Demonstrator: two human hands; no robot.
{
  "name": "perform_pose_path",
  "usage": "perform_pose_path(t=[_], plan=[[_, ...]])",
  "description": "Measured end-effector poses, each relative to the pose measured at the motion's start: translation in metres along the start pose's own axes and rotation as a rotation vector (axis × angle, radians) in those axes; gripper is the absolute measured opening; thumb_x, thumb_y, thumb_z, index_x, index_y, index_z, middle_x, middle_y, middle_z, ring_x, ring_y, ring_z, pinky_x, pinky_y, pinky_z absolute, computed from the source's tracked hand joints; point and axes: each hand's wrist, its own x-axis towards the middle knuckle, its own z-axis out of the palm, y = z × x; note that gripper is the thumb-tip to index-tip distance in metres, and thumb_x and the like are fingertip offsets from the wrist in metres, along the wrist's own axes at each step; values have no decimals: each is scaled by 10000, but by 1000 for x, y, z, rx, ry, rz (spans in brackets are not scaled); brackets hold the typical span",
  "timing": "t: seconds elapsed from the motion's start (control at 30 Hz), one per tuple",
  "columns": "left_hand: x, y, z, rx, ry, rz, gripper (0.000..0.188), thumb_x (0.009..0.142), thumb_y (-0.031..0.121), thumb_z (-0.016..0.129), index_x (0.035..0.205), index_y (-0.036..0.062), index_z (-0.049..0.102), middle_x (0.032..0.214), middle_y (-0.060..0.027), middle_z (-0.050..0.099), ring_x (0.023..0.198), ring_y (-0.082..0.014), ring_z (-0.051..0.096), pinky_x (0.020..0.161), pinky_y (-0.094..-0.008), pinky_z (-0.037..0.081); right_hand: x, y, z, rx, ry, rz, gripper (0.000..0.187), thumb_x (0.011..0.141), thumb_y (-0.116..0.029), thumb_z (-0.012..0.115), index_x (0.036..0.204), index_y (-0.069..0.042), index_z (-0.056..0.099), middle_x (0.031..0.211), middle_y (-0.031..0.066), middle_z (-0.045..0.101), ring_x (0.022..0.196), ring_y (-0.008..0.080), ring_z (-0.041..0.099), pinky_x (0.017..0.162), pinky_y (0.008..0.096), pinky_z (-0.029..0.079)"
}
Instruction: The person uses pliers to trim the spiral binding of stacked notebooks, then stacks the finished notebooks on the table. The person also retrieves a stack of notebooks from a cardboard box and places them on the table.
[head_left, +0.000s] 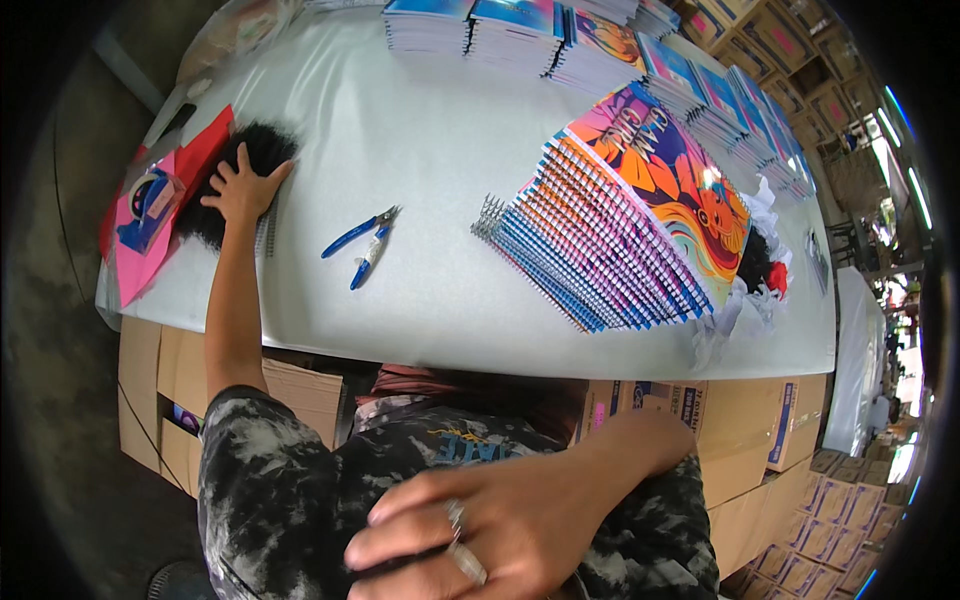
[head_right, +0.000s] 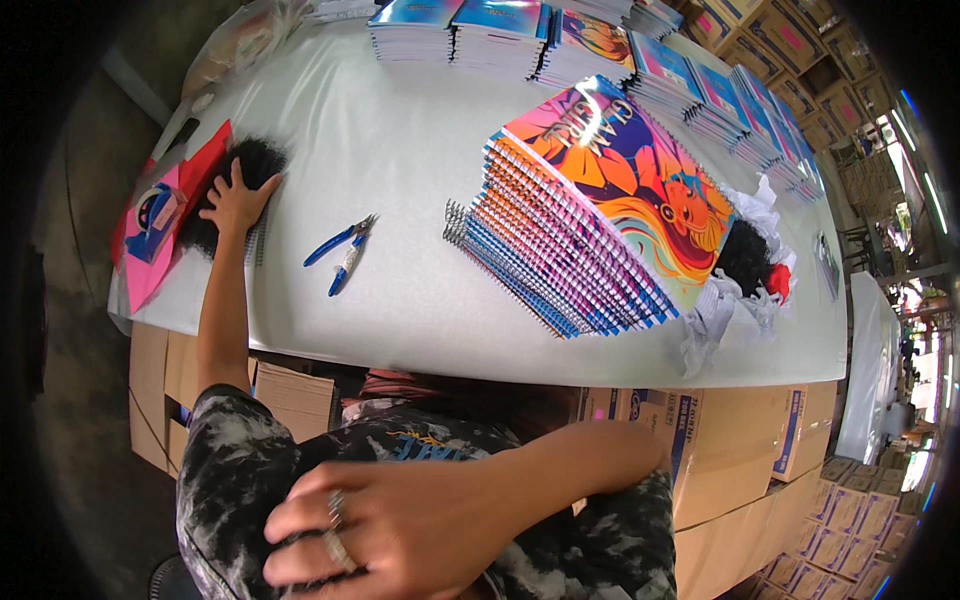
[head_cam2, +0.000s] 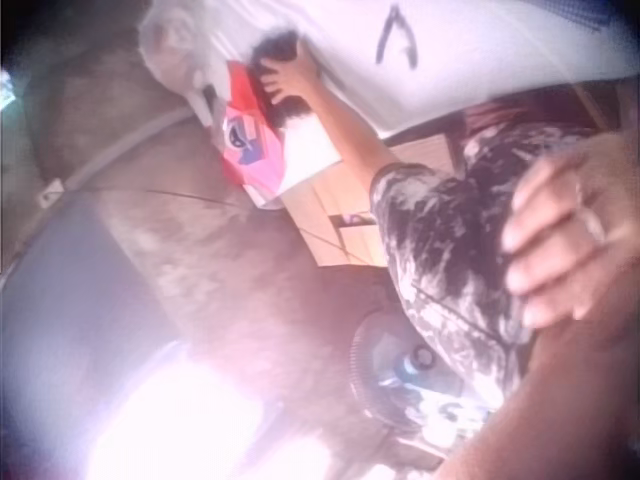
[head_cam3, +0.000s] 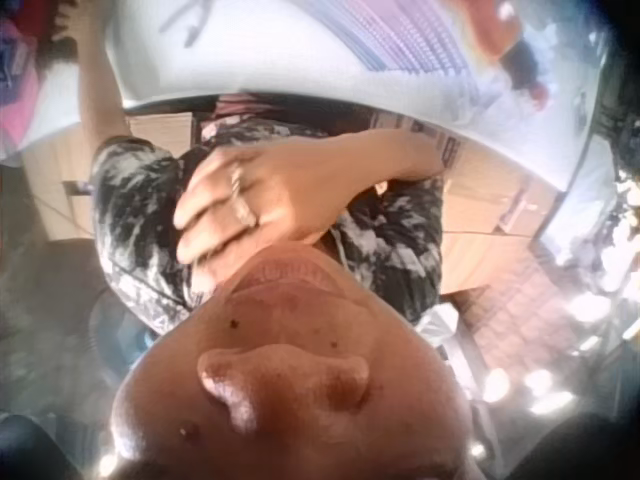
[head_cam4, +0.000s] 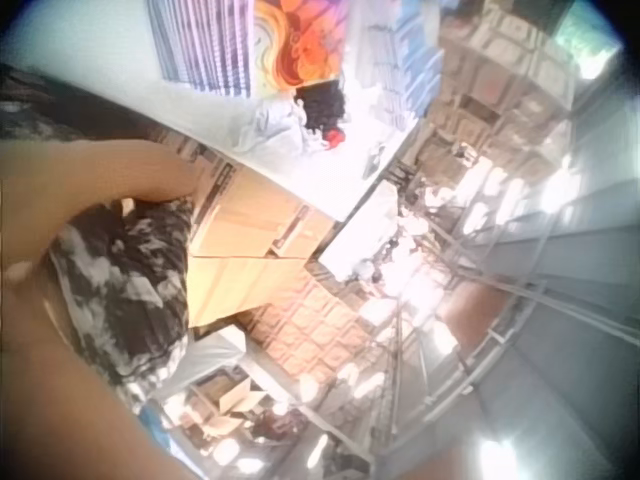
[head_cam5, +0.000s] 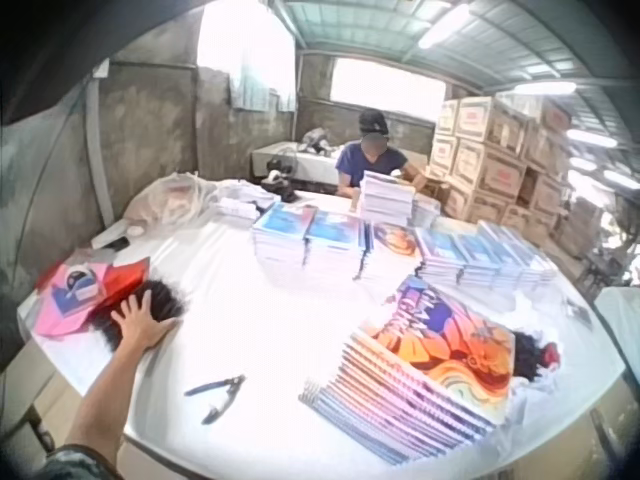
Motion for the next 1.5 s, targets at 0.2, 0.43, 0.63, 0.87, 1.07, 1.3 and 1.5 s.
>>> perform_pose_path(t=[0.2, 0.43, 0.63, 0.87, 1.07, 1.3, 1.5], plan=[[-33, -39, -8, 55, 59, -70, 990, 683, 792, 492, 1456, 228, 241, 1435, -232, 289, 1317, -423, 260, 986, -690, 149, 12, 6, 43, 225, 210, -202, 190, 872, -205, 560, 933, -50, 651, 861, 66, 624, 833, 230, 600, 719, 345, 465], [-29, -50, 7, 90, 62, -84, 990, 696, 804, 459, 1457, 218, 222, 1429, -249, 280, 1305, -452, 255, 975, -712, 143, 19, 12, 52, 365, 40, -238, 200, 881, -230, 562, 926, -58, 654, 888, 65, 623, 851, 222, 598, 728, 344, 465], [-17, -37, 8, 93, 57, -119, 994, 703, 812, 436, 1458, 205, 213, 1423, -262, 277, 1295, -472, 251, 974, -714, 144, 29, 25, 60, 398, -52, -248, 211, 889, -251, 563, 919, -65, 657, 911, 63, 622, 866, 215, 597, 736, 344, 464], [-10, -32, 10, 77, 74, -101, 990, 697, 815, 436, 1454, 213, 224, 1425, -259, 270, 1291, -470, 260, 967, -716, 151, 29, 30, 51, 389, -163, -181, 225, 898, -275, 564, 912, -73, 661, 937, 62, 622, 885, 208, 595, 745, 343, 463], [-6, -53, 42, 86, 463, 128, 868, 767, 746, 447, 1439, 225, 273, 1429, -195, 319, 1303, -439, 269, 960, -718, 155, 3, 7, -14, 197, -200, 4, 238, 905, -297, 566, 906, -80, 664, 960, 60, 621, 900, 201, 593, 753, 342, 463], [-155, 91, -69, -1128, 32, 687, 599, 757, 180, 750, 1268, 12, 486, 1225, -160, 558, 1141, -292, 531, 974, -364, 399, -58, -84, -187, -1090, 425, 637, 446, 927, -372, 452, 1023, 20, 644, 981, 148, 658, 934, 198, 610, 866, 306, 439], [-168, 174, -93, -1270, -296, 1060, 743, 702, 313, 781, 1310, 37, 454, 1246, -189, 550, 1172, -327, 517, 963, -384, 414, -124, -32, -345, 56, 701, 1003, 708, 940, -571, 310, 1316, 11, 453, 1303, 187, 508, 1166, 260, 523, 1017, 395, 361]])
